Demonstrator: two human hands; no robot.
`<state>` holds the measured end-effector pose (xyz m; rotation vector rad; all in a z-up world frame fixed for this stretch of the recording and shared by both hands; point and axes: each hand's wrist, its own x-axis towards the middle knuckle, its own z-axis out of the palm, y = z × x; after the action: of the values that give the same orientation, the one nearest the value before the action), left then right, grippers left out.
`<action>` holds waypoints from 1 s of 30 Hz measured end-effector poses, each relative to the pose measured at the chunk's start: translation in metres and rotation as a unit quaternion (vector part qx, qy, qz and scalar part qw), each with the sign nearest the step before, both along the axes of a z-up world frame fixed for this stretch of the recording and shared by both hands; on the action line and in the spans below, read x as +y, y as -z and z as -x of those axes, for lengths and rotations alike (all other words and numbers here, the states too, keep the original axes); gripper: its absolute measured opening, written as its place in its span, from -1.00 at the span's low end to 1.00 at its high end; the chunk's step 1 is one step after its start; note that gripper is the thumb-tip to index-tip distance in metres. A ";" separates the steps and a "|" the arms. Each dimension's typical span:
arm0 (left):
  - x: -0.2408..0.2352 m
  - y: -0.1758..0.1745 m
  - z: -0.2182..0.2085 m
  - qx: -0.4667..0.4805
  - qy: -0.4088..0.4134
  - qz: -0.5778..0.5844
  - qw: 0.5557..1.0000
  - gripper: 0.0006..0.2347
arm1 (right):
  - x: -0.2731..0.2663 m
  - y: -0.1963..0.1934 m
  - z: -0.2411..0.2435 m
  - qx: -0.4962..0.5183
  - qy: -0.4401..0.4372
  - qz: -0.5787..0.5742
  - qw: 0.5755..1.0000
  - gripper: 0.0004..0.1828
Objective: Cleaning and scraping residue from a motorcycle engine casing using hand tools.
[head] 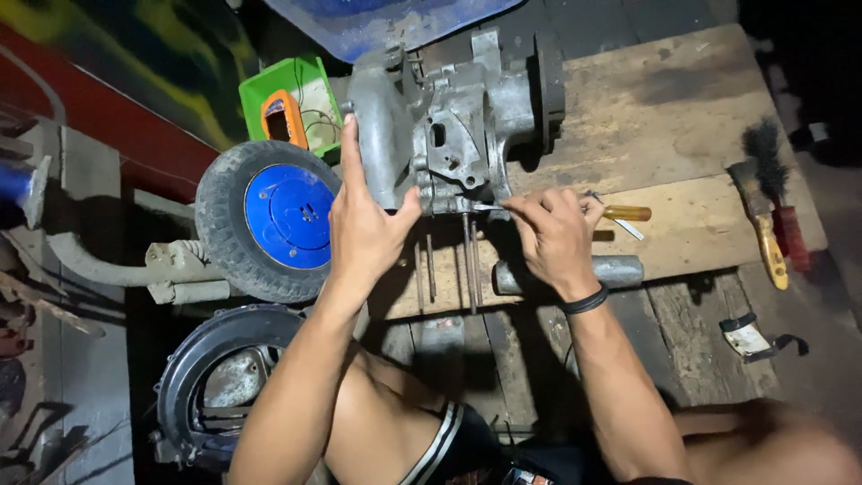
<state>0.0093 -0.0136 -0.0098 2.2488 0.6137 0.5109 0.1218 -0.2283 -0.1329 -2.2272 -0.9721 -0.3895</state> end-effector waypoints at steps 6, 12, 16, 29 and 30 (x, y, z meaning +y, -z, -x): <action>0.001 0.004 0.000 0.025 -0.014 -0.016 0.999 -0.10 | 0.001 0.010 -0.003 0.028 -0.004 -0.001 1.000 -0.88; 0.001 0.000 -0.001 0.019 -0.016 -0.017 1.000 -0.11 | 0.001 -0.004 0.000 0.022 0.004 -0.009 1.000 -0.89; -0.001 0.000 0.001 0.016 -0.016 -0.004 1.000 -0.11 | 0.002 -0.005 0.000 0.008 -0.002 -0.008 1.000 -0.89; 0.013 0.008 0.010 -0.005 -0.009 0.032 0.999 -0.12 | 0.009 0.000 0.006 0.026 -0.023 -0.023 0.999 -0.88; 0.014 0.011 0.014 -0.012 -0.009 0.035 0.999 -0.11 | 0.010 -0.005 0.011 0.032 -0.030 -0.035 0.998 -0.88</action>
<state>-0.0043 0.0000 -0.0213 2.1695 0.6298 0.5163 0.1111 -0.2183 -0.1277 -2.1299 -0.9748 -0.3192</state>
